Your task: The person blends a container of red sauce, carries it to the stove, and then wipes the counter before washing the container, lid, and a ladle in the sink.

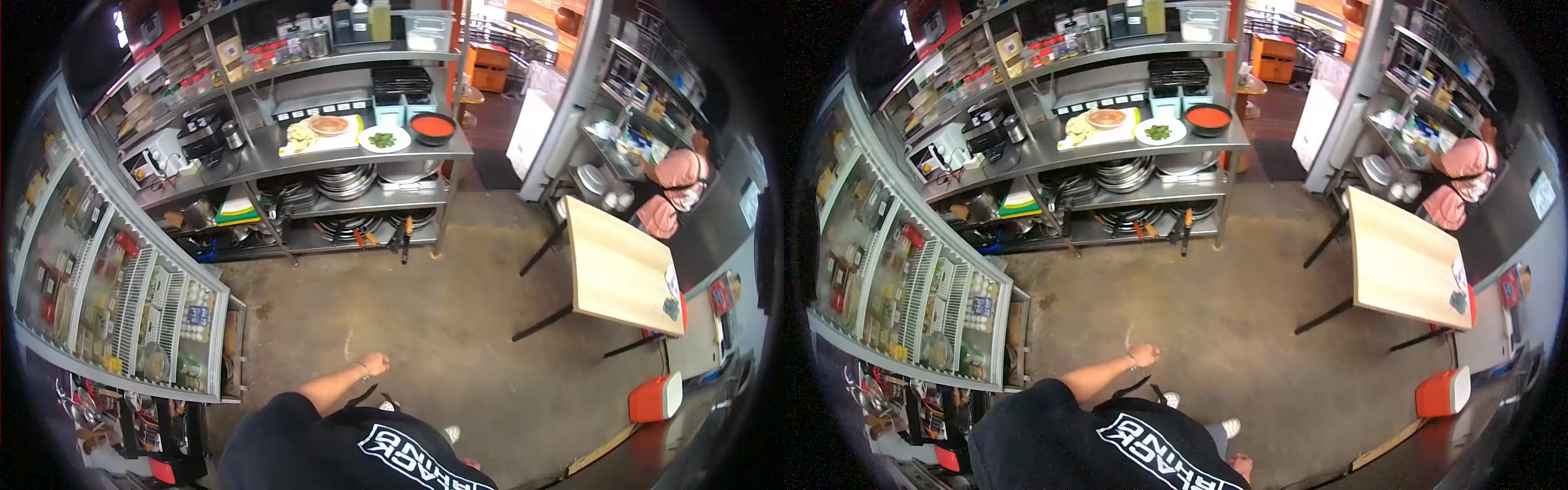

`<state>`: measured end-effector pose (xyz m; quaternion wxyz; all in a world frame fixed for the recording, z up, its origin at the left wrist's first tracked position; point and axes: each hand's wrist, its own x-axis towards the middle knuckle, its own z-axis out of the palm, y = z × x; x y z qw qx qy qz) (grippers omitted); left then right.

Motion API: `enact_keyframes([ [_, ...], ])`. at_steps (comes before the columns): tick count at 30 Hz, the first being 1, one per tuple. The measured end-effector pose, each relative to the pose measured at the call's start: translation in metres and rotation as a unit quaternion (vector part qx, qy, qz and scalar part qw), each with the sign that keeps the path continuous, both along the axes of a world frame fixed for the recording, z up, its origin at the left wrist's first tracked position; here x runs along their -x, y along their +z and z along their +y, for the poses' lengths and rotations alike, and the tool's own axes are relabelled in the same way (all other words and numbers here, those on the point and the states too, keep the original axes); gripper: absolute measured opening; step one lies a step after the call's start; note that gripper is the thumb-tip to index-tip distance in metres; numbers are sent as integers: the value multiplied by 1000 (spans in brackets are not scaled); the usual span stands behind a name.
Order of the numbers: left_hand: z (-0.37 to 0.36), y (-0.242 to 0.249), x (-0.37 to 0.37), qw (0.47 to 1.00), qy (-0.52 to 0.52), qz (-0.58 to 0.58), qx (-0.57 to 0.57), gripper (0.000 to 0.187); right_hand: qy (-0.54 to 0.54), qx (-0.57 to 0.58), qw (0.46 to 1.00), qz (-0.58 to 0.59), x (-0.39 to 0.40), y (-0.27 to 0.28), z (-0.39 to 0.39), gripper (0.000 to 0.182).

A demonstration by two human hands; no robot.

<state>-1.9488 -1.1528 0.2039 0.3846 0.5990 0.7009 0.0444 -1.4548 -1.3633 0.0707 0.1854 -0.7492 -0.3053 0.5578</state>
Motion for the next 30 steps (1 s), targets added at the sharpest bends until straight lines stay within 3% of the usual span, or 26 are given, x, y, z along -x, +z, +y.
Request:
enact_keyframes([
  [1,6,-3,24,998,59,-1,-6,28,-38,19,997,69,36,83,46,12],
  [2,15,0,47,998,65,1,-5,28,-31,21,997,70,50,82,67,12],
  [6,71,19,136,956,279,5,-88,21,47,62,997,-26,85,94,152,21],
  [10,156,87,222,887,366,21,-281,21,132,118,978,-105,115,96,211,21],
  [11,179,113,241,873,378,14,-308,19,127,139,982,-22,106,66,225,22],
  [13,227,120,296,831,374,34,-411,20,109,197,965,138,83,-7,251,25],
  [14,245,143,314,830,386,35,-401,22,137,219,956,137,108,17,280,30],
  [16,282,152,368,824,380,96,-409,29,323,40,945,-14,186,90,338,32],
  [18,313,181,400,816,382,147,-407,37,68,147,965,207,235,51,410,33],
  [19,333,187,423,812,381,168,-409,40,176,7,956,236,263,33,443,33],
  [20,349,199,436,808,389,180,-404,44,243,27,952,183,304,49,489,34],
  [21,363,209,447,806,396,190,-397,49,427,58,902,22,370,135,538,33],
  [22,378,209,467,817,383,196,-384,60,280,66,943,168,432,209,557,33],
  [23,390,212,478,819,383,194,-381,60,272,72,919,275,467,185,590,35],
  [24,401,217,488,820,373,197,-386,64,287,61,905,308,520,238,616,36],
  [26,422,222,509,833,352,209,-373,73,318,24,878,357,606,292,659,41],
  [30,459,227,548,852,303,214,-369,81,277,-31,839,467,738,328,713,45],
])
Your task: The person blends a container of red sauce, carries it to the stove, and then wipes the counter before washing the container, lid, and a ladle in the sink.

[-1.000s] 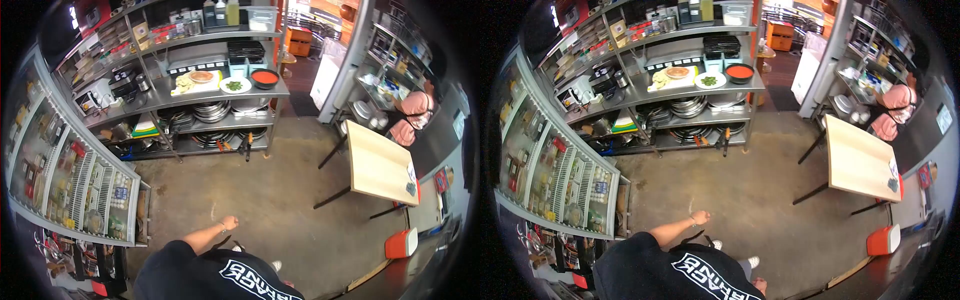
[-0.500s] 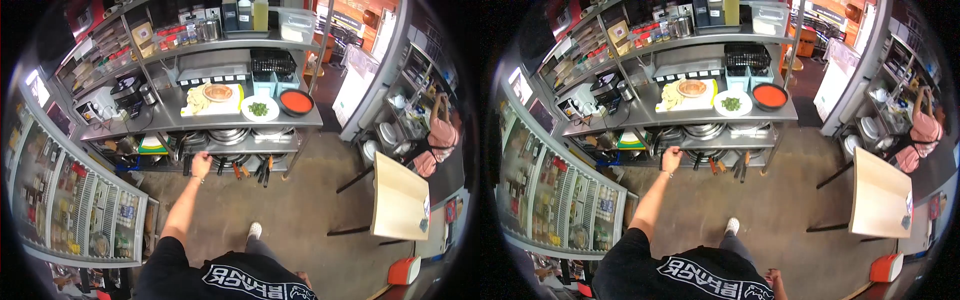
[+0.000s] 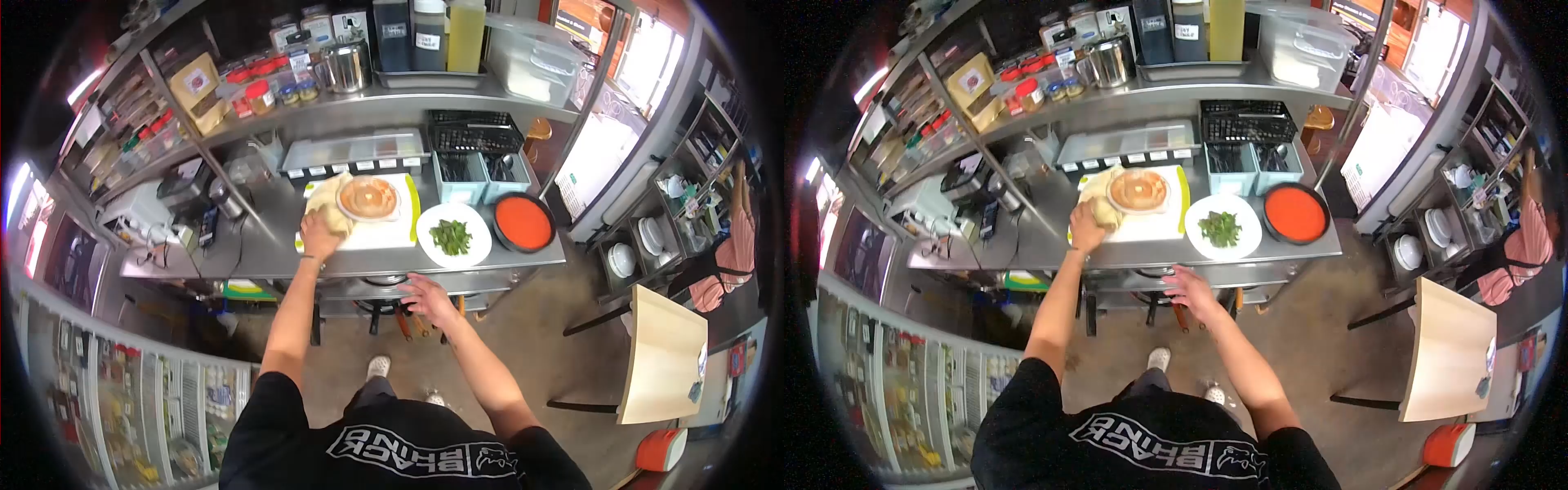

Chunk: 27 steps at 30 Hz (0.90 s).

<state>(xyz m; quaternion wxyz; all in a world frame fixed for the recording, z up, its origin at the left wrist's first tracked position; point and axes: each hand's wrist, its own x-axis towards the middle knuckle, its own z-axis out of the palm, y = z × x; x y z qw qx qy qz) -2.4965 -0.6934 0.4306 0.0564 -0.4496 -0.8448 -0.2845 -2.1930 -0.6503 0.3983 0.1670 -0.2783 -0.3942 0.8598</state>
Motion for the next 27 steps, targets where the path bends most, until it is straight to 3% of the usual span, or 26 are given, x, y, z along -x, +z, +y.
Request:
enact_keyframes([
  [3,20,-1,22,996,2,6,89,87,-44,51,997,-31,79,6,24,48],
  [7,30,-10,49,992,-64,-25,107,97,-88,88,991,-46,152,5,54,48],
  [11,30,-7,67,990,-105,-10,90,72,-170,106,977,-68,200,-11,78,39],
  [14,23,2,77,996,-80,-21,31,60,-244,84,953,-160,214,-15,84,31],
  [15,18,4,82,996,-84,-23,31,60,-265,56,952,-146,211,-17,82,29],
  [17,1,10,98,994,-69,-23,-79,59,-267,13,956,-117,193,-12,70,27],
  [19,-24,28,109,972,-50,-147,-175,54,-240,-23,965,-102,159,8,47,28],
  [21,-54,50,114,912,-21,-302,-278,48,-228,-37,966,-120,112,30,19,26],
  [24,-86,85,104,918,-43,-254,-301,44,-237,-20,962,-132,32,51,-20,21],
  [26,-89,94,82,863,-82,-349,-357,42,-260,-27,955,-138,-21,39,-46,18],
  [27,-84,93,67,861,-100,-357,-349,42,-280,-24,950,-139,-45,30,-59,18],
])
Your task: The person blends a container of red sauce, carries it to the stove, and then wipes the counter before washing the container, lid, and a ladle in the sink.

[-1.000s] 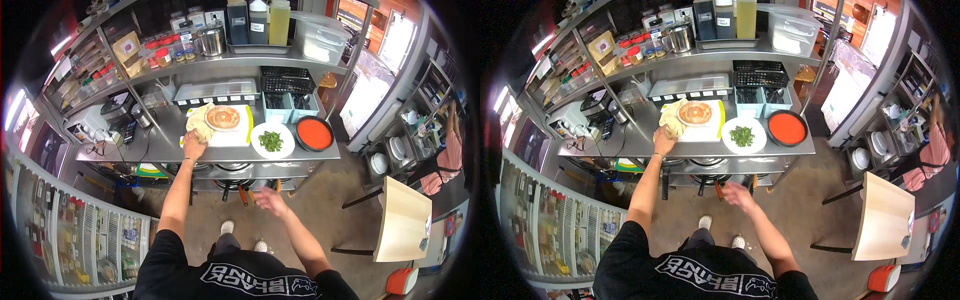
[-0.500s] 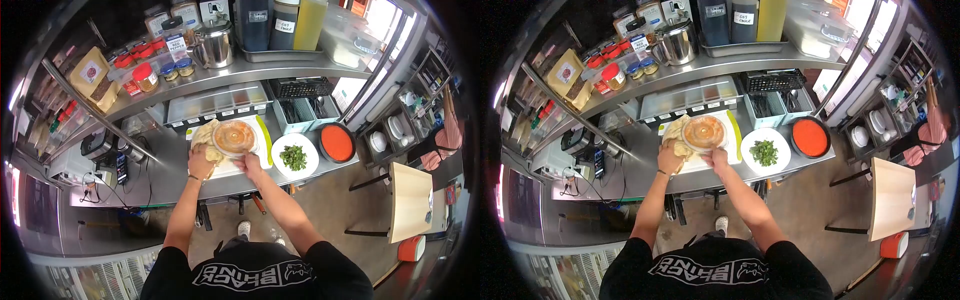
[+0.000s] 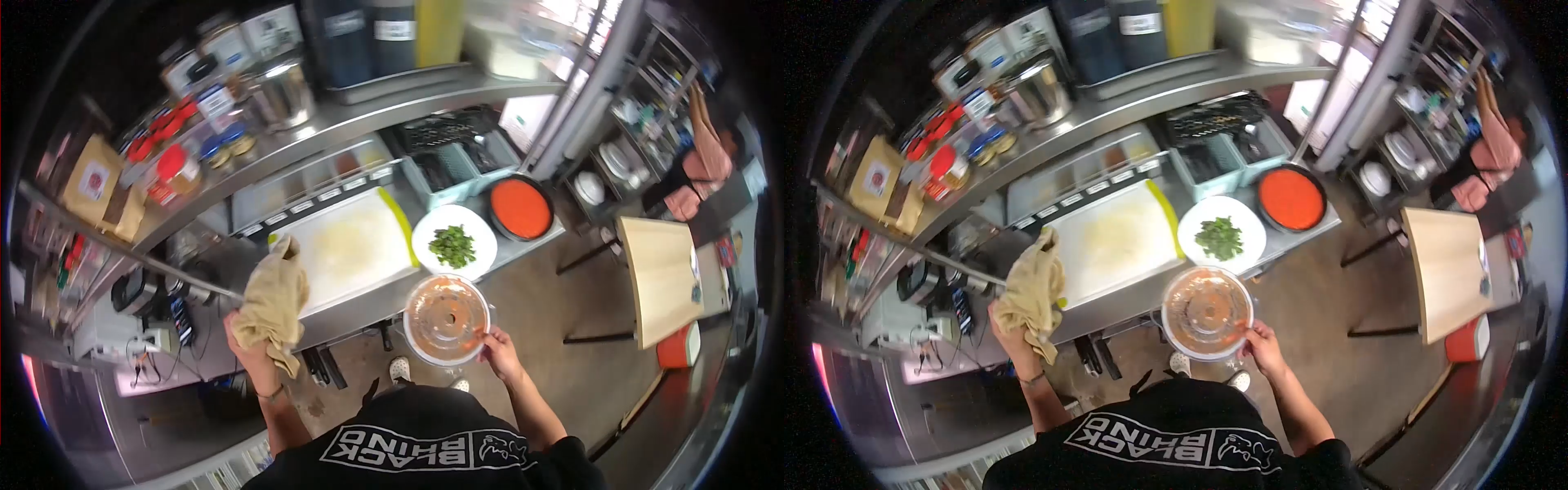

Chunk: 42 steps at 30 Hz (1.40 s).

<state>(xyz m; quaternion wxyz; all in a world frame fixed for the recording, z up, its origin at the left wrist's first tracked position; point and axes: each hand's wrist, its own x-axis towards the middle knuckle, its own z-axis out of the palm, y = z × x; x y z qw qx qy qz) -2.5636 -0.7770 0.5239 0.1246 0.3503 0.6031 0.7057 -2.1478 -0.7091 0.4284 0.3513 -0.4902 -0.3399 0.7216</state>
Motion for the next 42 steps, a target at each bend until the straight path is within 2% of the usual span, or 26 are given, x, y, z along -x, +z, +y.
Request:
enact_keyframes([
  [2,19,-4,-45,992,-116,38,26,42,-51,-2,998,40,-48,-24,-28,18],
  [3,31,-10,-78,980,-169,-98,24,45,-102,14,995,9,-64,-27,-43,18],
  [4,44,-18,-104,970,-218,-103,26,45,-178,27,984,14,-74,-24,-56,16],
  [6,66,-31,-173,894,-381,-222,84,49,-276,34,960,-12,-105,-39,-89,15],
  [7,70,-36,-217,875,-385,-269,116,47,-324,33,945,-16,-120,-45,-103,14],
  [8,72,-42,-256,845,-443,-269,128,47,-375,31,926,-20,-136,-48,-119,13],
  [10,70,-57,-335,792,-549,-189,186,44,-472,58,880,-10,-168,-51,-153,14],
  [12,57,-80,-407,728,-619,-166,242,43,-534,40,845,3,-205,-68,-197,15],
  [13,49,-73,-447,663,-690,-141,254,44,-553,45,832,-4,-227,-92,-222,16],
  [14,39,-82,-489,626,-726,-133,251,44,-567,49,822,-11,-252,-108,-245,17],
  [16,24,-109,-554,606,-749,-83,252,41,-638,52,768,-10,-289,-92,-281,20],
  [17,15,-116,-587,595,-772,10,224,39,-665,66,742,-49,-308,-95,-302,22],
  [18,12,-135,-613,572,-789,17,223,37,-686,82,718,-87,-319,-95,-319,23],
  [20,-1,-161,-668,532,-806,22,260,34,-749,69,655,-72,-352,-97,-354,26],
  [21,-9,-170,-695,529,-806,46,262,34,-777,73,621,-64,-368,-94,-373,26],
  [24,-31,-172,-763,509,-812,93,272,32,-844,80,529,-40,-402,-88,-415,25],
  [28,-50,-168,-837,496,-808,169,270,32,-887,91,453,3,-435,-82,-447,27],
  [34,-65,-192,-957,486,-800,251,247,34,-911,87,403,26,-506,-109,-476,27],
  [37,-71,-203,-1025,485,-785,345,172,37,-917,91,387,32,-553,-121,-483,24],
  [38,-72,-199,-1052,483,-787,345,171,37,-919,91,383,31,-572,-125,-479,24],
  [40,-85,-200,-1100,470,-796,323,203,37,-931,138,323,102,-612,-122,-484,23],
  [41,-89,-204,-1127,470,-797,307,220,38,-926,115,341,119,-633,-121,-487,30],
  [42,-98,-197,-1153,468,-800,305,217,38,-927,112,338,116,-657,-115,-488,30],
])
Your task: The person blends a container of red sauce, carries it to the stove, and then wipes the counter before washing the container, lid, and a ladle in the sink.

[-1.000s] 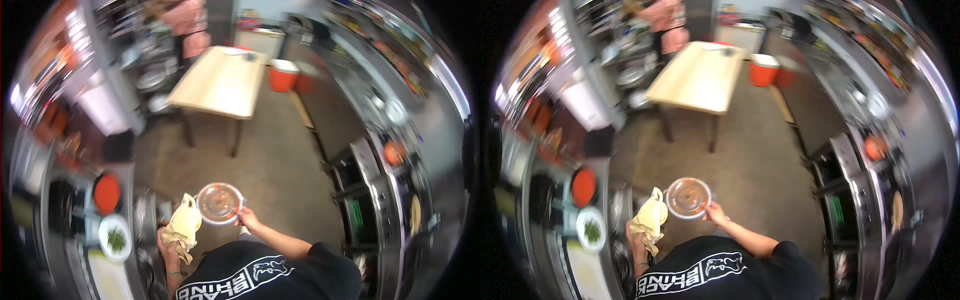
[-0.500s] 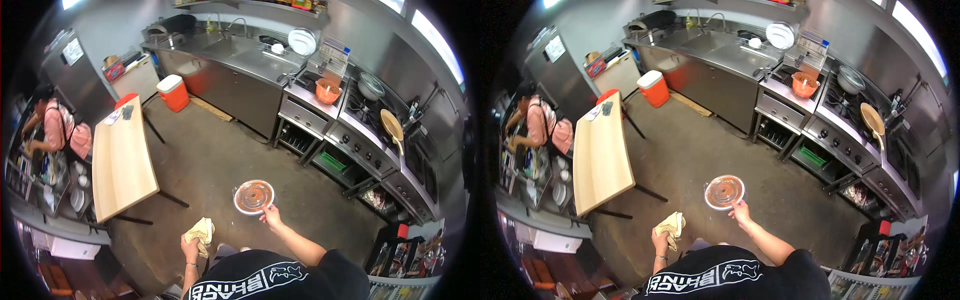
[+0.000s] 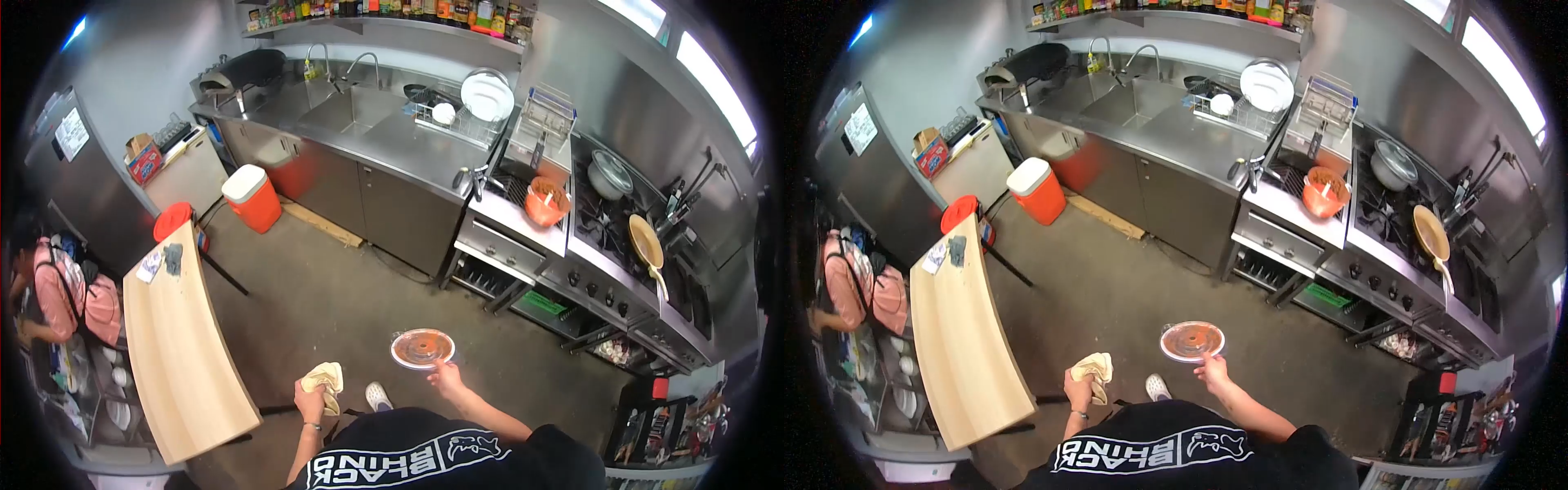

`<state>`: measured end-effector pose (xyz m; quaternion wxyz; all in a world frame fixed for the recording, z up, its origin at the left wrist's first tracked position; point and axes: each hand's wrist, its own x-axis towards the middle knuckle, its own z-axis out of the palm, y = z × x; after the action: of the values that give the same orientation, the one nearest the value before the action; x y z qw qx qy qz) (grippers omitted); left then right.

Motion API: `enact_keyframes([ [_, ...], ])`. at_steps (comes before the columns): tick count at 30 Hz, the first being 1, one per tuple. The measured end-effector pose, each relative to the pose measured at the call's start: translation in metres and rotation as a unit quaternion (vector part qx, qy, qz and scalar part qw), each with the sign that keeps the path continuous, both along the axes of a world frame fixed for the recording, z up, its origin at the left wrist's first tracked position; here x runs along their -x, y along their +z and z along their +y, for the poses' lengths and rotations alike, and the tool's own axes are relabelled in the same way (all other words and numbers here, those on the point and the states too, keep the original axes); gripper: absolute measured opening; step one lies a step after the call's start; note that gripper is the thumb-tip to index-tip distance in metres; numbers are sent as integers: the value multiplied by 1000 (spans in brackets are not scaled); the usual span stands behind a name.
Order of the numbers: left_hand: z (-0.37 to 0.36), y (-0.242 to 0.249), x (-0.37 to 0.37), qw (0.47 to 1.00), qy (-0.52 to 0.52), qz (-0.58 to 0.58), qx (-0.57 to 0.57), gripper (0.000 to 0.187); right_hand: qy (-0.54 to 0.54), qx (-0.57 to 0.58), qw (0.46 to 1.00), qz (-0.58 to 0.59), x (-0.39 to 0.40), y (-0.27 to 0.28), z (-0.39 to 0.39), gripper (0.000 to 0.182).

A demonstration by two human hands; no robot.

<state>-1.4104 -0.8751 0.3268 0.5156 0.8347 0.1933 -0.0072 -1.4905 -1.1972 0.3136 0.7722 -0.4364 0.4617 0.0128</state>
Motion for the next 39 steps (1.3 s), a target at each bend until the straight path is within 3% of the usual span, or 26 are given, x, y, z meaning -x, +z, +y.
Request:
enact_keyframes([
  [7,-83,49,-193,991,-94,-89,29,44,-36,-31,994,-99,-140,32,-19,24],
  [14,-237,132,-384,948,-205,-240,29,48,-27,0,990,-137,-240,33,-76,24],
  [20,-367,158,-532,908,-257,-322,-83,53,-80,66,976,-191,-377,72,-177,23],
  [27,-464,122,-655,916,-262,-258,-160,60,-128,101,971,-176,-533,48,-260,26],
  [32,-466,102,-684,909,-269,-317,-45,65,-87,36,976,-197,-559,71,-261,55],
  [34,-439,115,-667,887,-264,-377,-37,63,60,46,981,-178,-526,75,-263,47],
  [35,-413,116,-658,892,-317,-317,-52,57,153,70,970,-173,-502,72,-263,40],
  [36,-377,113,-646,892,-368,-254,-64,50,219,194,944,-154,-471,67,-258,28],
  [37,-338,105,-632,893,-409,-113,-153,34,247,195,944,-97,-435,50,-255,25],
  [38,-291,74,-612,894,-402,-61,-188,24,267,154,951,-23,-395,28,-253,23],
  [39,-228,26,-590,868,-428,-34,-250,21,347,180,918,69,-347,-10,-247,23],
])
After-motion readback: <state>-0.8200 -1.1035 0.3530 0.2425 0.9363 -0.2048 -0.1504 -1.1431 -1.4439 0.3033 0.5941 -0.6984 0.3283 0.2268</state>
